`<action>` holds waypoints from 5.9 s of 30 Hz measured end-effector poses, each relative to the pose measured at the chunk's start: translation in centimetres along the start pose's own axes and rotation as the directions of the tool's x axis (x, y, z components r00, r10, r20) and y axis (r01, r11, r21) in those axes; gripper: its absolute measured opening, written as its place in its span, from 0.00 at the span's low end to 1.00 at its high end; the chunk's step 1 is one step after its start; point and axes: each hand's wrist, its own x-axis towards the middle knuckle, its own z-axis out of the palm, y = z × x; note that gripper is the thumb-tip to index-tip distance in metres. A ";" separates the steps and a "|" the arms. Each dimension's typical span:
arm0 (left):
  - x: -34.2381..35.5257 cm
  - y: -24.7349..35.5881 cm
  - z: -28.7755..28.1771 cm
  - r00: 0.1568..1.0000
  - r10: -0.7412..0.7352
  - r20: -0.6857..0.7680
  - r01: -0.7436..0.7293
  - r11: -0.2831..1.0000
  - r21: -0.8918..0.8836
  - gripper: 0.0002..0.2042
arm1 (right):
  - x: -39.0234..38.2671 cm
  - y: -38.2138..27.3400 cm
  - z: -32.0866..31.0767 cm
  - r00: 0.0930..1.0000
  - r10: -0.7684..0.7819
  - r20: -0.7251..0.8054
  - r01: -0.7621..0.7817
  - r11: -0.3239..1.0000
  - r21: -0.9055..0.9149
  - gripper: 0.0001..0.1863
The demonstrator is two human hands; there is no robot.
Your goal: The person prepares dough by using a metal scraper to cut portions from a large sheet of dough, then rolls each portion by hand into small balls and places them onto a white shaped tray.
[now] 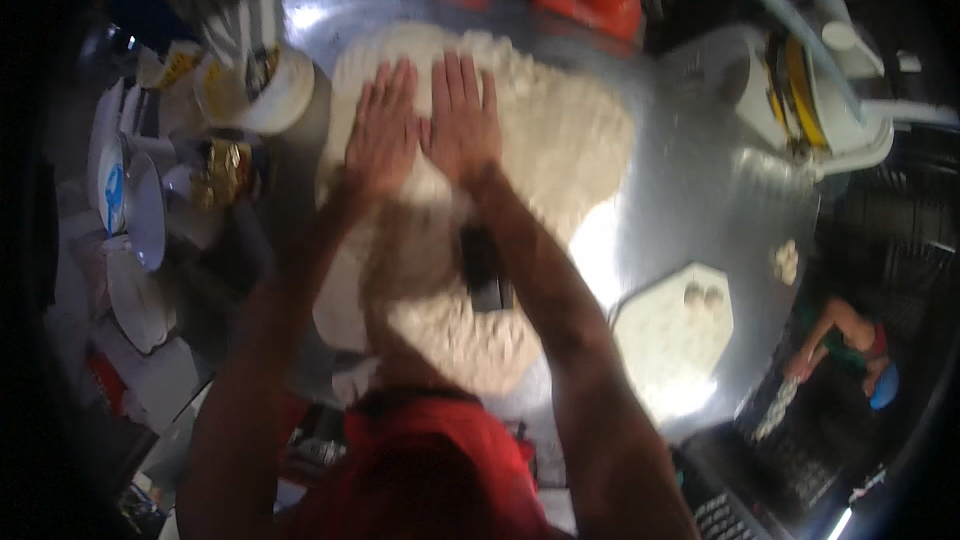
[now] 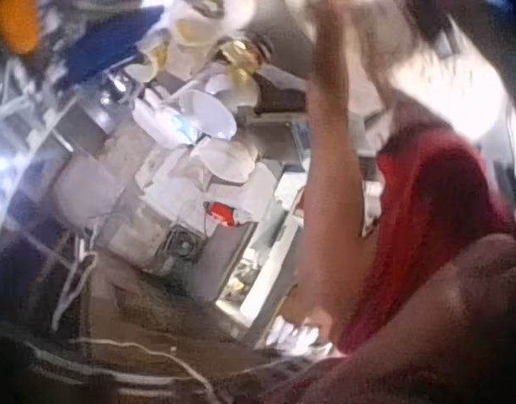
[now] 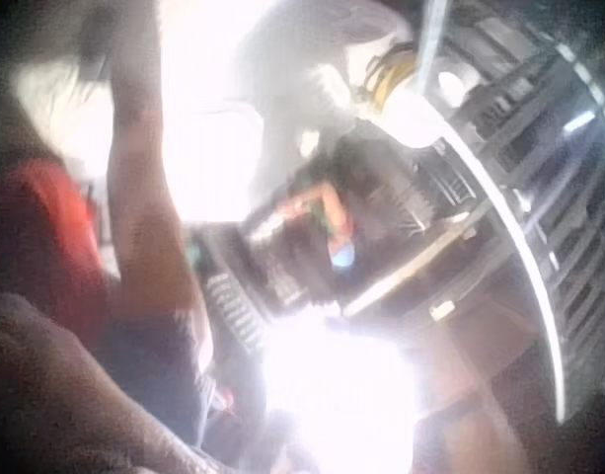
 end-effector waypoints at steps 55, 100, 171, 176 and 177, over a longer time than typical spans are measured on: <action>-40.4 12.2 -8.4 0.930 -0.330 0.159 0.366 0.867 -0.337 0.39 | -43.1 -14.8 -4.3 0.339 0.698 0.631 -0.598 -0.358 0.717 0.11; -38.5 24.7 -8.4 0.924 0.232 0.305 -0.129 0.938 -0.322 0.33 | -52.0 -3.7 -8.8 0.998 -0.059 -0.036 0.066 0.958 0.277 0.23; -21.9 46.2 -2.7 0.766 -0.034 0.643 0.598 0.405 -0.691 0.19 | -72.6 25.4 -18.0 0.175 0.957 -0.230 -0.964 0.214 0.157 0.17; -23.8 42.9 -2.0 0.853 0.144 0.501 0.469 0.208 -0.858 0.19 | -76.7 23.9 -18.6 0.048 0.988 -0.150 -0.935 0.097 0.342 0.17; -24.8 42.5 -3.0 0.846 0.169 0.506 0.472 0.207 -0.857 0.19 | -78.0 23.7 -18.6 0.024 0.988 -0.155 -0.939 0.076 0.336 0.17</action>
